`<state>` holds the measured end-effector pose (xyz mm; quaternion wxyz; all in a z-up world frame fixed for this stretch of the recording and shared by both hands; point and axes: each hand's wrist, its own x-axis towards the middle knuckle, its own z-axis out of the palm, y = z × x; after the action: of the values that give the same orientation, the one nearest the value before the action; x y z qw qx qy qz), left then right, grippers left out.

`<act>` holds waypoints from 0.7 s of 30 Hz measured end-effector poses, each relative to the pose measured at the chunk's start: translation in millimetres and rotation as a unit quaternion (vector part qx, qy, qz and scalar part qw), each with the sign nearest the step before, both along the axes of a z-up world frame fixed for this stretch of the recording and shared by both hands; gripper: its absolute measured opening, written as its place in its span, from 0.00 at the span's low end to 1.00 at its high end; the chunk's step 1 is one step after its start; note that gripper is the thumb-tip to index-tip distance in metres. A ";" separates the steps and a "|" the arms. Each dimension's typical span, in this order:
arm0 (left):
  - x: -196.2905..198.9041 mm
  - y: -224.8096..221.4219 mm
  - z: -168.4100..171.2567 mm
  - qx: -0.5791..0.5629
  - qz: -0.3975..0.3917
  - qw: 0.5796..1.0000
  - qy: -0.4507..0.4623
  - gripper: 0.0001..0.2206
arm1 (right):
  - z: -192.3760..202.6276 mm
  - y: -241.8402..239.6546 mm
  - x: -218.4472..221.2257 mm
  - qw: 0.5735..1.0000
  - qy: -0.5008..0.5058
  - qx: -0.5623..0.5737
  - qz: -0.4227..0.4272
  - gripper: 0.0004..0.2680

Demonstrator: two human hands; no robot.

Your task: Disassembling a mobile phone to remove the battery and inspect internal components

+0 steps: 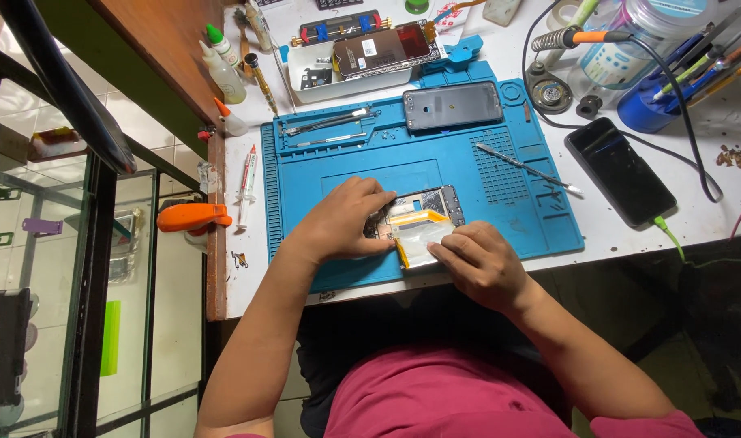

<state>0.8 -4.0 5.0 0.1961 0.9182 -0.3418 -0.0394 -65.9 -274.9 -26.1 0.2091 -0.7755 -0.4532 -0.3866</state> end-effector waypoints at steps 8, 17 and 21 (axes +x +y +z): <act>4.6 -2.6 6.0 0.009 -0.004 1.000 0.021 0.34 | 0.3 4.6 1.7 0.997 0.022 0.068 0.042 0.05; 2.4 -3.5 15.0 0.018 -0.010 0.999 0.043 0.34 | 18.7 -14.0 -10.6 0.986 0.056 0.146 0.055 0.04; 0.9 -3.9 19.9 0.019 -0.005 0.999 0.044 0.34 | 12.3 -40.4 -21.6 0.992 0.011 0.113 0.057 0.01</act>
<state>1.7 -7.9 25.0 0.1932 0.9175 -0.3365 -0.0873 -87.5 -315.2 -13.8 0.3221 -0.7242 -0.4475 -0.4141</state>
